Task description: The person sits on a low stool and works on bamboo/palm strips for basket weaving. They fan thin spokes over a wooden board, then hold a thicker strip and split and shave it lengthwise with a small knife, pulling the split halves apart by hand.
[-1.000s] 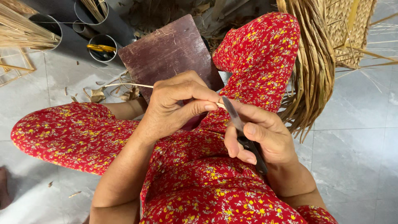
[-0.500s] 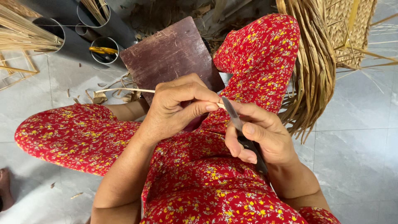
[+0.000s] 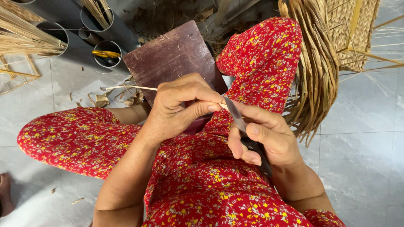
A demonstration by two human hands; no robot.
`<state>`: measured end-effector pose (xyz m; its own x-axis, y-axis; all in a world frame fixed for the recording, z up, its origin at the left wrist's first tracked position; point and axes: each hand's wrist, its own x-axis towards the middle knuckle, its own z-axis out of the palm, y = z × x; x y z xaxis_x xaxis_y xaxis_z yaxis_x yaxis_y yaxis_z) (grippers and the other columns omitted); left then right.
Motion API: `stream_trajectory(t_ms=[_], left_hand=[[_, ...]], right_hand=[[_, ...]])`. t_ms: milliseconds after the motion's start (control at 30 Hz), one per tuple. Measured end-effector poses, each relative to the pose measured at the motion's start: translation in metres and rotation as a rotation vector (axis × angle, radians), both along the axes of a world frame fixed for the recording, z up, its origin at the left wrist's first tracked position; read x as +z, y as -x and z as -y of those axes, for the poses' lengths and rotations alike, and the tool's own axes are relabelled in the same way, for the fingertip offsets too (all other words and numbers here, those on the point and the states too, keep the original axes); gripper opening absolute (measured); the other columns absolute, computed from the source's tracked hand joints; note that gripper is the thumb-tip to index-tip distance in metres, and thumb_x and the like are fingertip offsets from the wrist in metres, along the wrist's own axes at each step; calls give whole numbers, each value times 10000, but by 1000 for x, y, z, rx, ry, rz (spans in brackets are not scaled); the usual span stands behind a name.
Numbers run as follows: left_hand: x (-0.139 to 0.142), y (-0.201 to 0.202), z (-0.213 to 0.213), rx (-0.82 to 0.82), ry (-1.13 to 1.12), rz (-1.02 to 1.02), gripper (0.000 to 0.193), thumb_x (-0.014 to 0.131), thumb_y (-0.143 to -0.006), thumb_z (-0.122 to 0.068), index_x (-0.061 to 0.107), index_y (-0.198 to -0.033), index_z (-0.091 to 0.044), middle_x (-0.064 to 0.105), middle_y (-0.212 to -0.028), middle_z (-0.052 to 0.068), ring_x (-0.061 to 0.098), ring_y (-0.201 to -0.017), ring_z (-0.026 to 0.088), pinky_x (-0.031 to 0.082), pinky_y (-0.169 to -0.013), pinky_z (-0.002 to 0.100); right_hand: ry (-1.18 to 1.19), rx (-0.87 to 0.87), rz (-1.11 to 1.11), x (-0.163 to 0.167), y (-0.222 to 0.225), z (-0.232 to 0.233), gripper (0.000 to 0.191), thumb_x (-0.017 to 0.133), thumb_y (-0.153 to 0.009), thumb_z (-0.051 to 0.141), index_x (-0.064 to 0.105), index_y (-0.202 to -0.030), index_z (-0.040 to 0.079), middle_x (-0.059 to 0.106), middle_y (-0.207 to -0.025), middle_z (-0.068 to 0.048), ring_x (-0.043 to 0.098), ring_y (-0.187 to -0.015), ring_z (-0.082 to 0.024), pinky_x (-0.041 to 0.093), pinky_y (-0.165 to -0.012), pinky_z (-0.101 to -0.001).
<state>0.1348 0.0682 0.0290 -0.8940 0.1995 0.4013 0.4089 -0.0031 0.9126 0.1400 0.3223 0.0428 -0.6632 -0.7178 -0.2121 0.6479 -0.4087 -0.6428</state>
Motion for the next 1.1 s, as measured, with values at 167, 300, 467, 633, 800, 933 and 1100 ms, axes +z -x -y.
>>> stream_trajectory(t_ms=[167,300,467,633,800,933,1100], left_hand=[[1,1,1,-13,1,-6,110,773,-969,-95,755,-1073,-65,729,-956,26,677,-873,126,554,-753,254],[2,0,1,2,19,-1,106,777,-969,-99,754,-1067,-67,725,-948,23,678,-888,129,555,-748,251],[3,0,-1,23,35,-15,114,784,-957,-108,757,-1059,-67,720,-936,27,673,-880,131,549,-764,268],[7,0,-1,44,69,-30,117,786,-956,-111,753,-1059,-65,722,-934,28,678,-877,137,550,-750,263],[11,-3,0,44,106,-13,102,774,-962,-99,746,-1052,-60,730,-950,42,709,-864,143,560,-744,276],[11,-4,-2,56,129,-39,102,777,-955,-95,742,-1043,-57,734,-943,45,707,-848,150,554,-736,282],[10,-7,-4,116,170,-92,107,787,-950,-105,739,-1038,-67,731,-935,46,717,-848,169,556,-751,298]], right_hand=[[7,5,-11,1,0,-1,564,590,-1085,198,422,-1574,-28,660,-858,-259,492,-552,-136,418,-503,-248],[-11,2,-14,2,0,0,569,591,-1079,198,420,-1565,-44,663,-851,-260,495,-544,-135,421,-497,-246],[-28,-6,-13,2,-1,0,575,600,-1078,200,431,-1569,-45,661,-846,-252,492,-552,-133,412,-503,-243],[14,0,-23,0,1,0,549,599,-1085,192,445,-1568,-18,645,-826,-209,484,-553,-129,404,-494,-251],[62,20,-27,-4,2,1,487,586,-1102,168,474,-1557,34,603,-807,-153,477,-572,-135,403,-498,-262],[72,16,-18,-5,1,0,454,577,-1106,155,497,-1539,43,587,-811,-140,468,-575,-130,396,-495,-261],[101,-2,-23,-6,-3,4,438,585,-1105,156,516,-1526,60,566,-813,-124,469,-577,-134,396,-488,-261]])
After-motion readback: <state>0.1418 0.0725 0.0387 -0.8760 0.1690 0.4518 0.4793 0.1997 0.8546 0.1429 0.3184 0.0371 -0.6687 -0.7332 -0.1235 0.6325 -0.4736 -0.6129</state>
